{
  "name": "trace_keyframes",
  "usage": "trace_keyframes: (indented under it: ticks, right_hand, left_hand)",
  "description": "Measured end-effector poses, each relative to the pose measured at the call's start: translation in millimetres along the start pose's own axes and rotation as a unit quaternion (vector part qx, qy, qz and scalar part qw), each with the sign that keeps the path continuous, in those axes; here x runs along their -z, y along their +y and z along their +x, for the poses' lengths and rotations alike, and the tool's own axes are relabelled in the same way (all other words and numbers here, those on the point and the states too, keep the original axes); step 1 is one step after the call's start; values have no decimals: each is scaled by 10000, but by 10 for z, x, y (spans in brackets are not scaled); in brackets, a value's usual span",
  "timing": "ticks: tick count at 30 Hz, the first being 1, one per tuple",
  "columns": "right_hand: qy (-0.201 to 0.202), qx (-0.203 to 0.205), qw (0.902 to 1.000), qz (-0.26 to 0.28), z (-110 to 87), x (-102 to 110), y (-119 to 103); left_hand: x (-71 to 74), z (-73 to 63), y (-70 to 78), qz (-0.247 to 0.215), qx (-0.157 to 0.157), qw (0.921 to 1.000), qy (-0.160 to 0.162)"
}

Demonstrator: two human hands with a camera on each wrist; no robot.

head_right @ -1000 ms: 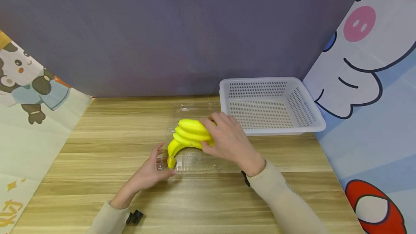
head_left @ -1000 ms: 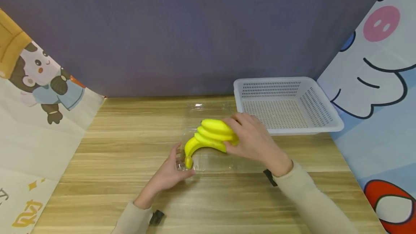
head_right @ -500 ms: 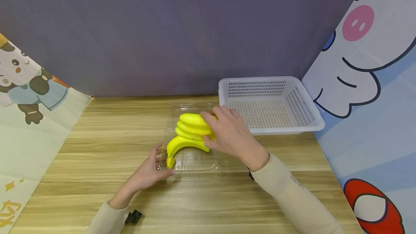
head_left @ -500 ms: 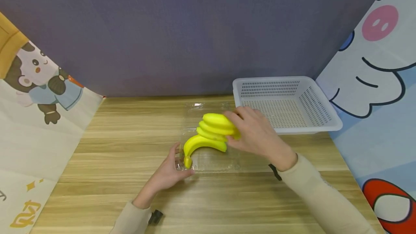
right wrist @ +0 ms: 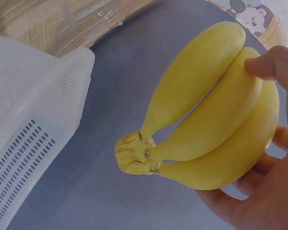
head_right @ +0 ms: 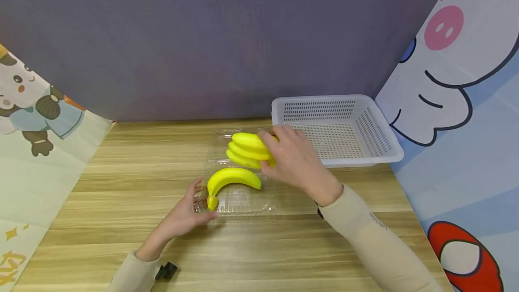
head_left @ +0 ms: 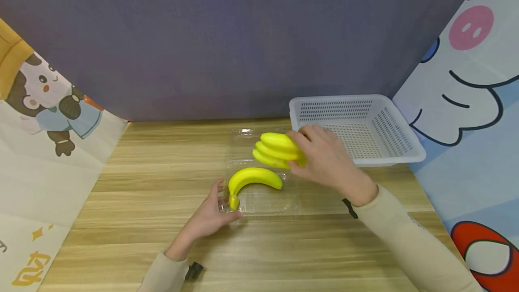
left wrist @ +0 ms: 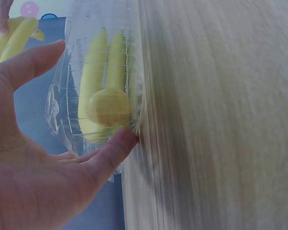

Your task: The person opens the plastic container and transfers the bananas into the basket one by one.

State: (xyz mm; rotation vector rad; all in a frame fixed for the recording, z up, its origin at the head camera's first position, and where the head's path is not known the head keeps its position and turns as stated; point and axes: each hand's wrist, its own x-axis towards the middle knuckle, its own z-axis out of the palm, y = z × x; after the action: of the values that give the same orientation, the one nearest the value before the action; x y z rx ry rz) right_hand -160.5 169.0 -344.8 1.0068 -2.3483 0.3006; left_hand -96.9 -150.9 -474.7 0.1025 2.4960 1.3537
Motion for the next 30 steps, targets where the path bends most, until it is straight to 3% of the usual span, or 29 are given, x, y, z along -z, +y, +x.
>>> trace_keyframes:
  ticks: [18, 30]
  right_hand:
    - [255, -245, 9992, -177, -35, 115, 239]
    - [355, -503, 9978, -240, -160, 190, 413]
  left_hand:
    - [-3, 4, 1, -21, 34, 10000, -20]
    - [-1, 1, -10, -76, 82, 9999, 5]
